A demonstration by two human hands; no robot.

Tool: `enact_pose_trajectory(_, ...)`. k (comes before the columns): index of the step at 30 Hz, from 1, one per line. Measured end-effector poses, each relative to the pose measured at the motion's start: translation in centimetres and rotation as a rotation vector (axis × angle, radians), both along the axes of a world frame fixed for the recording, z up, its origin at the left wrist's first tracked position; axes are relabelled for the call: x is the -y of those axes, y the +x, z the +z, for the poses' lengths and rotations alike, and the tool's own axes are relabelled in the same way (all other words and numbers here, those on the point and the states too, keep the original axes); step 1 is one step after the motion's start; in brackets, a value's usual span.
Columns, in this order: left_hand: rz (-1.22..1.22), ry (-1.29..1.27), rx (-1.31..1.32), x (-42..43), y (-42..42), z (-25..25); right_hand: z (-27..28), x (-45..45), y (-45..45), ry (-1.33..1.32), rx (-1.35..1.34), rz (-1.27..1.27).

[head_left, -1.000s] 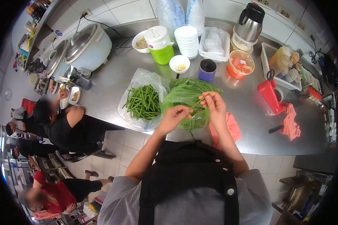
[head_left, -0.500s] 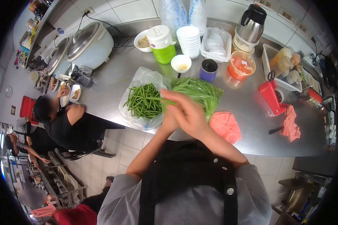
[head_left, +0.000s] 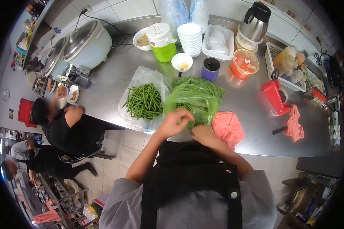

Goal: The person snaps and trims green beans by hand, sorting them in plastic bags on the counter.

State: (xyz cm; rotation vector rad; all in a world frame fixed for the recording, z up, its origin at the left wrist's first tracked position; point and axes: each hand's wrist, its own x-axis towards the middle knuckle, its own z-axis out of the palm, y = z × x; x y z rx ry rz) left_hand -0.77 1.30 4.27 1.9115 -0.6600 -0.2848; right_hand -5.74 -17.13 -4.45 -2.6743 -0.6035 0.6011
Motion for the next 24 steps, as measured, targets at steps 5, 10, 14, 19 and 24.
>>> enact_pose_trajectory(5,0.072,-0.047,-0.078,-0.8,0.3,-0.2,6.5,1.9,1.3,0.614,-0.256,-0.128)
enact_pose_trajectory(10,0.075,-0.167,-0.257,-0.9,0.7,0.2,8.6,2.2,3.2,1.319,-0.469,-0.467)
enact_pose_trajectory(14,0.025,-0.165,-0.409,-0.4,0.6,0.6,8.9,2.5,3.9,1.381,-0.374,-0.562)
enact_pose_trajectory(19,0.072,-0.232,-0.423,0.4,0.5,-0.9,8.1,2.6,3.9,1.338,-0.278,-0.545)
enact_pose_trajectory(24,0.192,-0.153,-0.155,1.0,-0.5,-1.0,7.8,2.4,3.5,1.455,-0.397,-0.573)
